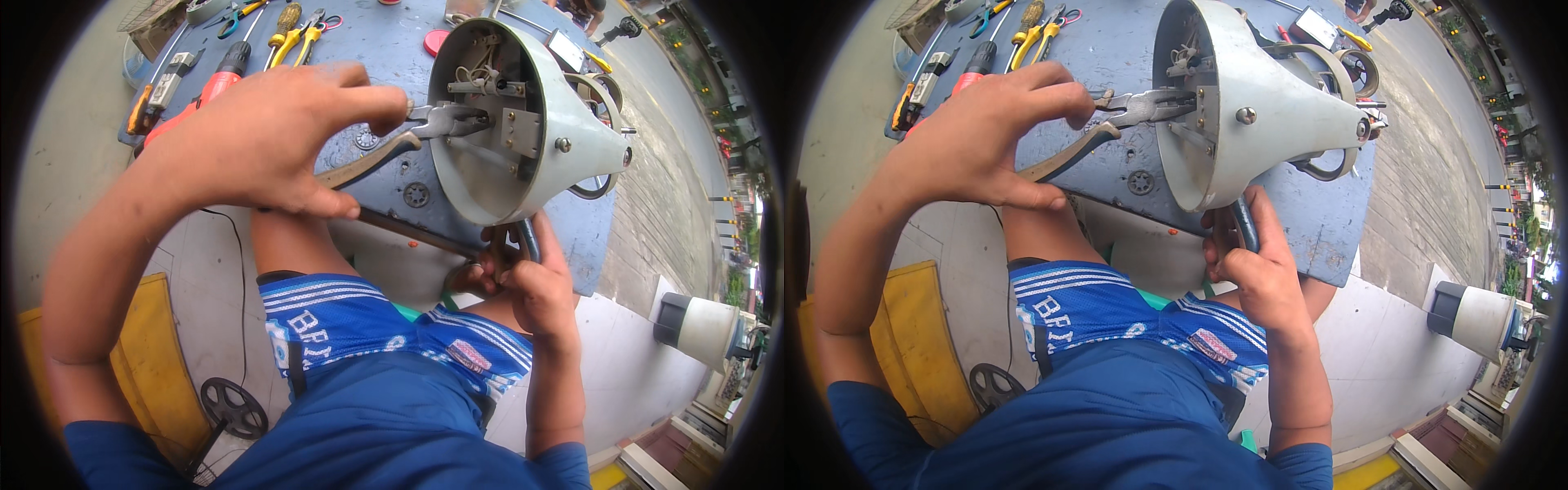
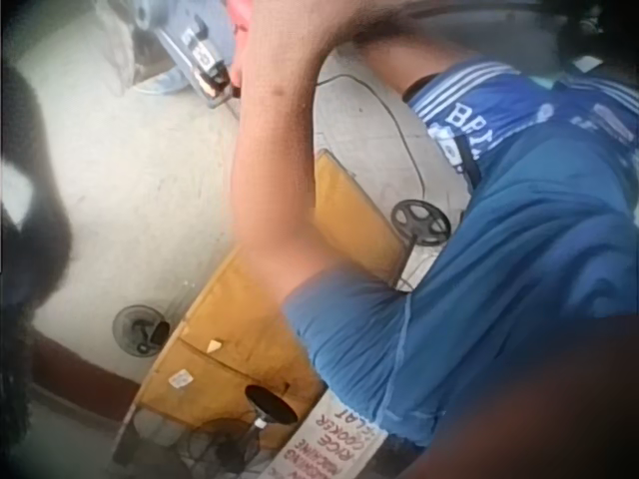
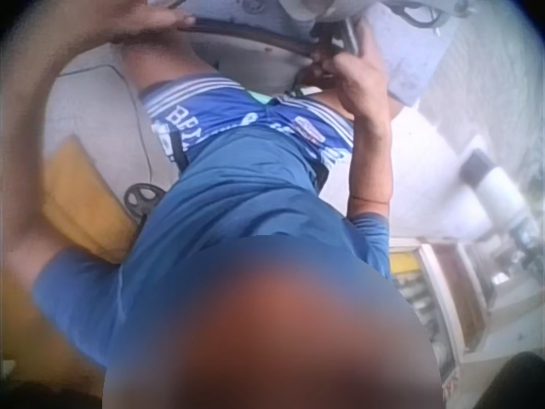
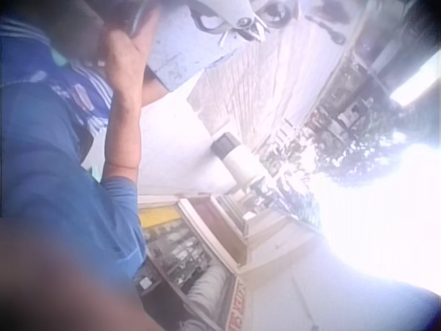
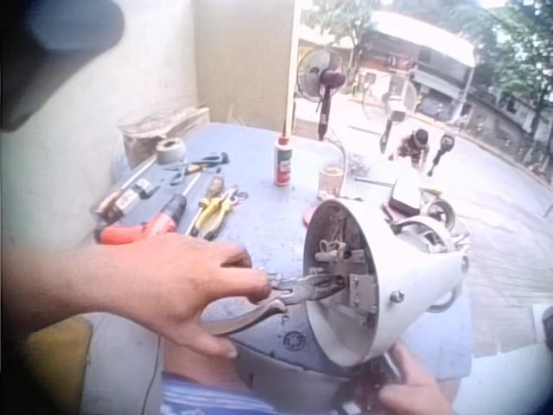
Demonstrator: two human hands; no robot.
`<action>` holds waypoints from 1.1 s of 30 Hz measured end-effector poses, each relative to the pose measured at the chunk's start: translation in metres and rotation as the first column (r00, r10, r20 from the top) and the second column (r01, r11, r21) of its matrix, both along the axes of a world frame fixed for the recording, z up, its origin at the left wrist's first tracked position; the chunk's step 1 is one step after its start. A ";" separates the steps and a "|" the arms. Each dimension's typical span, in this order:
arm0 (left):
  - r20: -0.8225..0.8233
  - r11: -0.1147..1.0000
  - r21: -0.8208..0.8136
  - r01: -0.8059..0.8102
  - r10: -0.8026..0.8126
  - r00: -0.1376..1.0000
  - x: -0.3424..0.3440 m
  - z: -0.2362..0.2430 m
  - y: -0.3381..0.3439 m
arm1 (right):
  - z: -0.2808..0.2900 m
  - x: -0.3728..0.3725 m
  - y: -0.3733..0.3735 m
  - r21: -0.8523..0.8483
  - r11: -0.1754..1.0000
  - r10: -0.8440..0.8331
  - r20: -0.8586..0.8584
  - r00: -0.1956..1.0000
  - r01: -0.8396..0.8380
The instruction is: The person disassembles a small motor assembly, removes screws with a cordless drill, and manipulates internal components with pliers. They reassemble the unit into a horn-shaped housing and continue adjusting internal parts.
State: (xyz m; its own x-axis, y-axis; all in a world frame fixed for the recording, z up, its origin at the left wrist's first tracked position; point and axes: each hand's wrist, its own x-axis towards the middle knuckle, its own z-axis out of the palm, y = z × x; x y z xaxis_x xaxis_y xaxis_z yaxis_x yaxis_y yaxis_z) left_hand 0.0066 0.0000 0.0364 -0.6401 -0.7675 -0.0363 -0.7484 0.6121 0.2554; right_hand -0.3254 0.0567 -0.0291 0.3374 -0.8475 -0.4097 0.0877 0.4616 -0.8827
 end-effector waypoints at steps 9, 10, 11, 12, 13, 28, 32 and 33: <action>0.023 0.975 -0.014 -0.222 0.222 0.975 -0.005 -0.003 -0.008 | -0.001 0.001 0.002 -0.033 0.999 -0.003 -0.025 1.000 0.002; -0.026 0.984 0.041 -0.172 0.173 0.985 -0.002 0.000 -0.009 | -0.001 0.001 0.001 -0.038 0.999 -0.001 -0.023 1.000 0.000; -0.018 0.977 0.151 -0.152 0.157 0.988 0.001 0.002 -0.011 | -0.001 0.001 0.002 -0.032 1.000 -0.002 -0.019 1.000 0.002; -0.157 0.923 0.374 -0.090 0.159 0.975 0.005 0.003 -0.014 | -0.001 0.001 0.002 -0.025 1.000 -0.006 -0.012 1.000 0.006; -0.222 0.783 0.621 -0.031 0.214 0.951 0.007 0.003 -0.019 | -0.001 0.001 0.002 -0.017 1.000 -0.010 -0.005 1.000 0.010; 0.182 0.952 -0.159 -0.262 0.289 0.940 -0.018 0.006 0.010 | 0.000 0.002 0.000 -0.031 0.999 -0.009 -0.007 1.000 0.008; 0.232 0.916 -0.374 -0.144 0.242 0.942 -0.013 -0.013 0.002 | 0.000 0.003 0.001 -0.025 1.000 -0.008 -0.021 1.000 0.008; 0.169 0.852 -0.519 -0.069 0.181 0.969 -0.013 -0.016 0.001 | -0.001 0.002 0.001 -0.030 1.000 -0.006 -0.022 1.000 0.005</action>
State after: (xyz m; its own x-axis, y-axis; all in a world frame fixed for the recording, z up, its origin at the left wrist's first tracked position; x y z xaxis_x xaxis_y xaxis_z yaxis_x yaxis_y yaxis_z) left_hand -0.0061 0.0010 0.0200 -0.5584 -0.7879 0.2597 -0.8282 0.5113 -0.2295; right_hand -0.3229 0.0580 -0.0298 0.3239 -0.8613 -0.3914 0.0709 0.4346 -0.8978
